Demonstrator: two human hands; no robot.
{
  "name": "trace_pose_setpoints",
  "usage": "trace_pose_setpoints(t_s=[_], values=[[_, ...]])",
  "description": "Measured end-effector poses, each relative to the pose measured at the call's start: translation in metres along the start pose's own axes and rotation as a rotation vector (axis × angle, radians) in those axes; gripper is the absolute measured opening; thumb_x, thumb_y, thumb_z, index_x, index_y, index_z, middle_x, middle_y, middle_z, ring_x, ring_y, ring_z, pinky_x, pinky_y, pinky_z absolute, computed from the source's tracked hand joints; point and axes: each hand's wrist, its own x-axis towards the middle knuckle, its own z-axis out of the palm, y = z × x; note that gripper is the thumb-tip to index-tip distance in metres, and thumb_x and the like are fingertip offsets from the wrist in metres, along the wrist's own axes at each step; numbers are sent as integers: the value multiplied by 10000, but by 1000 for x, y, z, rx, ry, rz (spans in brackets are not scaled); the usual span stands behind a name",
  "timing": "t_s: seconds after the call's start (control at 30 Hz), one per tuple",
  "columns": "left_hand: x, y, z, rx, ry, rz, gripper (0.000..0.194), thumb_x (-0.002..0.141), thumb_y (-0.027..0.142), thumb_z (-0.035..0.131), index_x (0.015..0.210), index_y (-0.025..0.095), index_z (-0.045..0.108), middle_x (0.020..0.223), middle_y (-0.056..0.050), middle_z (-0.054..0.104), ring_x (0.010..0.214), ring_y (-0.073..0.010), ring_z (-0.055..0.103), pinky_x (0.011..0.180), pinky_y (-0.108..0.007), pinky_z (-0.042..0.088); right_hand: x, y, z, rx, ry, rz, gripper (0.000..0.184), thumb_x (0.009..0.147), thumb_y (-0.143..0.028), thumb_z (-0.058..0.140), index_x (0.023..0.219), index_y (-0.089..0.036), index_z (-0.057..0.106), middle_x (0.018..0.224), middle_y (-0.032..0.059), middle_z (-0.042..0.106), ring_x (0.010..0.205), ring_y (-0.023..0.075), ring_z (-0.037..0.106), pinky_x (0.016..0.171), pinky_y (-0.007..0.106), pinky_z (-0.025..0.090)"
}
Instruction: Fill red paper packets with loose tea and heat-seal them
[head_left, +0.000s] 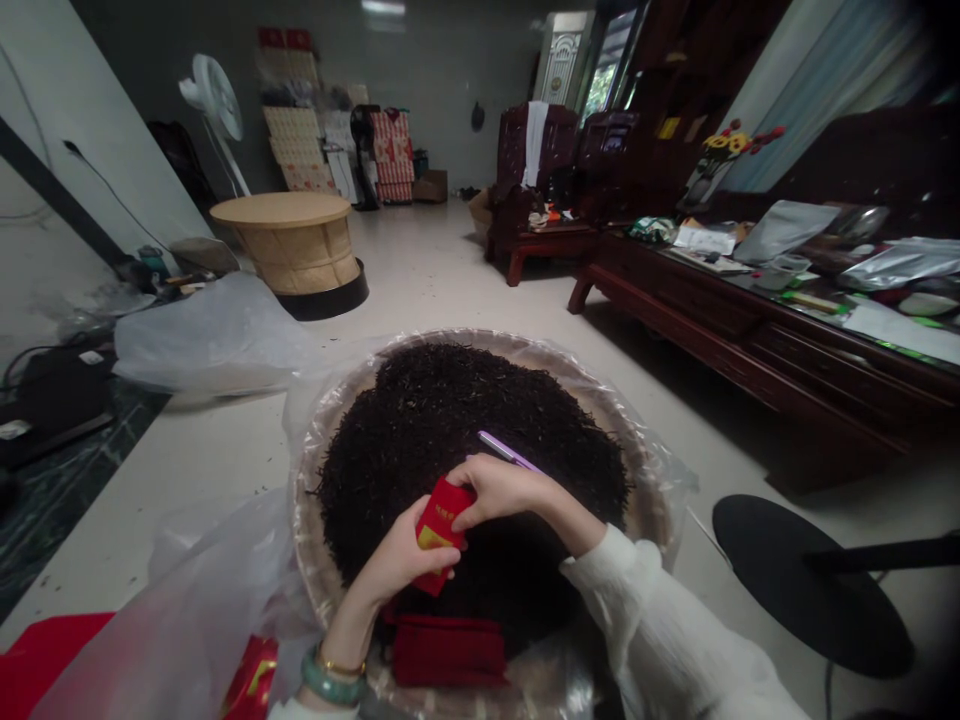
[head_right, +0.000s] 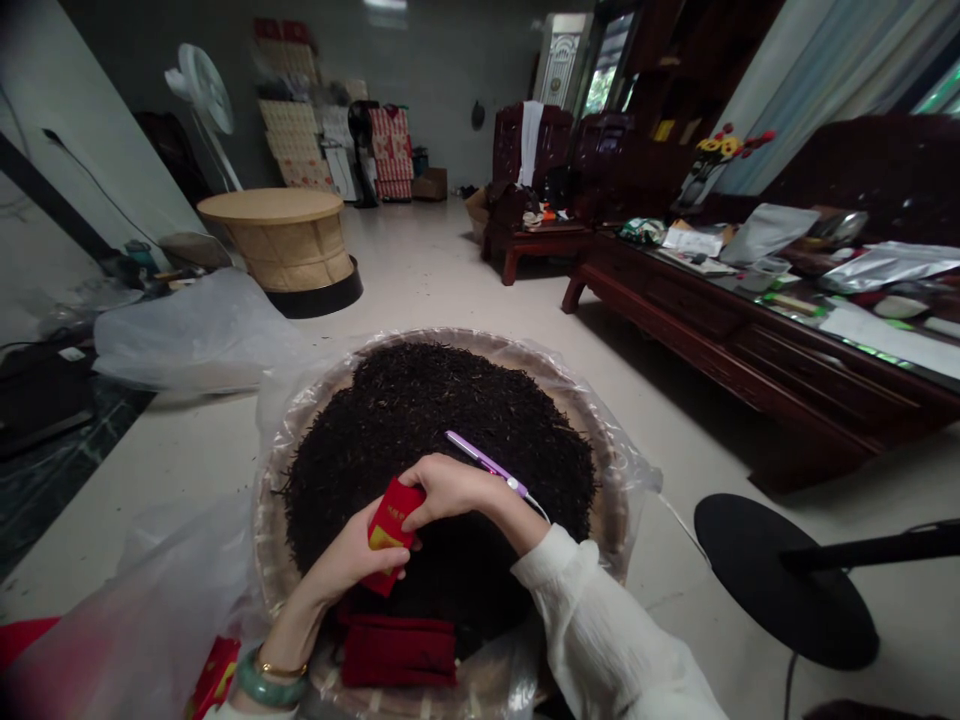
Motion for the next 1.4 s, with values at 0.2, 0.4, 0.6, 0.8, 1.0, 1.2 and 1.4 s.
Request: trace_pose_setpoints(t_s=[0.2,0.4,0.6,0.8,1.0,1.2,1.4], values=[[-3,6,1,-34,-5,-3,668,534,276,811,1106,164,484,786,2,657,551,-124,616,506,-256,523,-1,-2,-1,42,-13,-57,181,645,-185,756,777,-137,642,685,-59,598,608,84,512,576,171,382],[-2,2,1,-50,-27,9,659,546,242,800,1112,171,470,819,-17,655,717,-196,668,510,-264,544,1,0,-1,121,-28,-51,152,662,-196,733,763,-130,640,668,-58,598,597,87,514,584,185,403],[-5,-5,-8,75,-7,-3,632,561,200,764,1124,150,482,781,-28,686,661,-184,660,533,-291,548,0,7,-8,83,23,-105,143,657,-106,696,796,-141,697,783,-14,654,752,127,590,738,233,454],[-9,-12,-25,259,173,176,396,591,241,746,950,138,616,875,-79,733,783,-215,677,747,-346,537,-11,-2,-20,29,187,-57,197,672,-47,672,829,-160,710,813,0,684,769,137,604,738,249,457],[-8,-8,-22,397,357,347,273,576,356,762,723,147,667,640,-5,670,611,-171,590,593,-264,484,-31,-45,-2,-185,463,-278,163,804,-251,668,951,-184,686,889,47,692,894,179,555,820,308,442],[-2,-7,-8,406,406,394,346,546,424,756,683,124,651,531,35,557,510,-102,438,482,-202,371,-23,-60,23,-554,257,-120,225,807,-302,670,970,-147,673,969,96,673,1008,247,484,850,367,388],[-2,-4,3,334,349,284,325,565,315,744,808,118,656,651,12,632,590,-129,507,554,-224,429,-15,-53,17,-479,186,-62,143,813,-282,674,766,-147,662,811,53,638,860,189,514,794,308,373]])
